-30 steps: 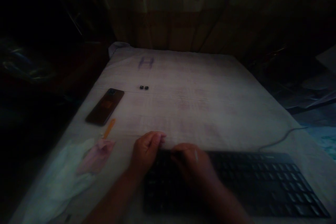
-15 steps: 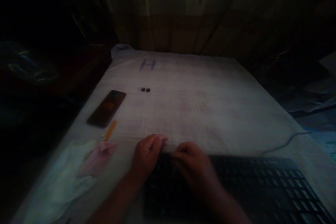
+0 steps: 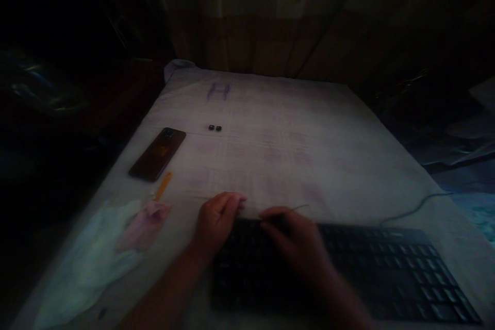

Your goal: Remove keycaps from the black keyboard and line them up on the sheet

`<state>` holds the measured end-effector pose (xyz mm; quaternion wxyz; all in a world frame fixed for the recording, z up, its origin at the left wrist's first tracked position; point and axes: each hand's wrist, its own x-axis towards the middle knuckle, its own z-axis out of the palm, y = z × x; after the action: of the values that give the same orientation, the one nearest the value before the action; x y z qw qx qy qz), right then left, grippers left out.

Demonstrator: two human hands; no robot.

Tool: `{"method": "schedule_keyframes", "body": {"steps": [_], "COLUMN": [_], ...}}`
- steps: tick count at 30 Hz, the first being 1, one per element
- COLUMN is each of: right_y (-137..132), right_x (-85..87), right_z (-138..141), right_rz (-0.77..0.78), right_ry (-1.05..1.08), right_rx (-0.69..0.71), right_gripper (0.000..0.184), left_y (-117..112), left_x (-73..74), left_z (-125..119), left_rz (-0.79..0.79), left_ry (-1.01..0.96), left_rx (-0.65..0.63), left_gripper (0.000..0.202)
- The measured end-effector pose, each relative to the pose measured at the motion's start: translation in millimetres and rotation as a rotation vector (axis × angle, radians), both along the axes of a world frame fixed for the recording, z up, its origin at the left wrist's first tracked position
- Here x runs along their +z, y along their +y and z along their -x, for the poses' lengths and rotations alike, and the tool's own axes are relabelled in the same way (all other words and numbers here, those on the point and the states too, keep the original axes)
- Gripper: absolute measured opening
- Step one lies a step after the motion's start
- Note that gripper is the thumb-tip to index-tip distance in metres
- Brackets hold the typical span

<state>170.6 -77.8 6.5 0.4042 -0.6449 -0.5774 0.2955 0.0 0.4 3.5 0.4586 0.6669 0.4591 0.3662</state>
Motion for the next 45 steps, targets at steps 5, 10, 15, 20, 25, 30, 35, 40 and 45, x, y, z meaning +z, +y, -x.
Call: {"method": "schedule_keyframes", "body": {"steps": [5, 10, 15, 20, 25, 30, 35, 40, 45], "right_y": [4, 5, 4, 9, 15, 20, 23, 20, 19], "right_x": [9.1, 15.2, 13.6, 20.4, 24.6, 21.5, 18.7, 15.1, 12.6], "right_z": [-1, -4, -4, -2, 2, 4, 2, 1, 2], "right_rz": [-0.064, 0.014, 0.099, 0.097, 0.119, 0.137, 0.133, 0.129, 0.109], "right_ry": [0.099, 0.121, 0.207, 0.218, 0.229, 0.264, 0.237, 0.204, 0.162], "right_rx": [-0.024, -0.045, -0.081, -0.026, 0.020, 0.040, 0.098, 0.132, 0.149], "right_gripper": [0.009, 0.014, 0.016, 0.009, 0.010, 0.010, 0.008, 0.006, 0.006], "left_y": [-1, -1, -1, -1, 0, 0, 1, 1, 0], "left_x": [-0.1, -2.5, -2.6, -3.1, -4.1, -3.5, -5.0, -4.4, -3.9], "left_z": [0, 0, 0, 0, 0, 0, 0, 0, 1], "left_rz": [-0.003, -0.003, -0.002, -0.006, -0.006, -0.025, -0.030, -0.040, -0.038], "left_ry": [0.012, -0.003, 0.010, 0.008, 0.019, 0.024, 0.008, 0.024, 0.033], "left_rx": [-0.004, -0.002, -0.001, -0.016, -0.018, -0.023, -0.029, -0.030, -0.026], "left_gripper": [0.032, 0.032, 0.032, 0.031, 0.031, 0.030, 0.031, 0.030, 0.031]}}
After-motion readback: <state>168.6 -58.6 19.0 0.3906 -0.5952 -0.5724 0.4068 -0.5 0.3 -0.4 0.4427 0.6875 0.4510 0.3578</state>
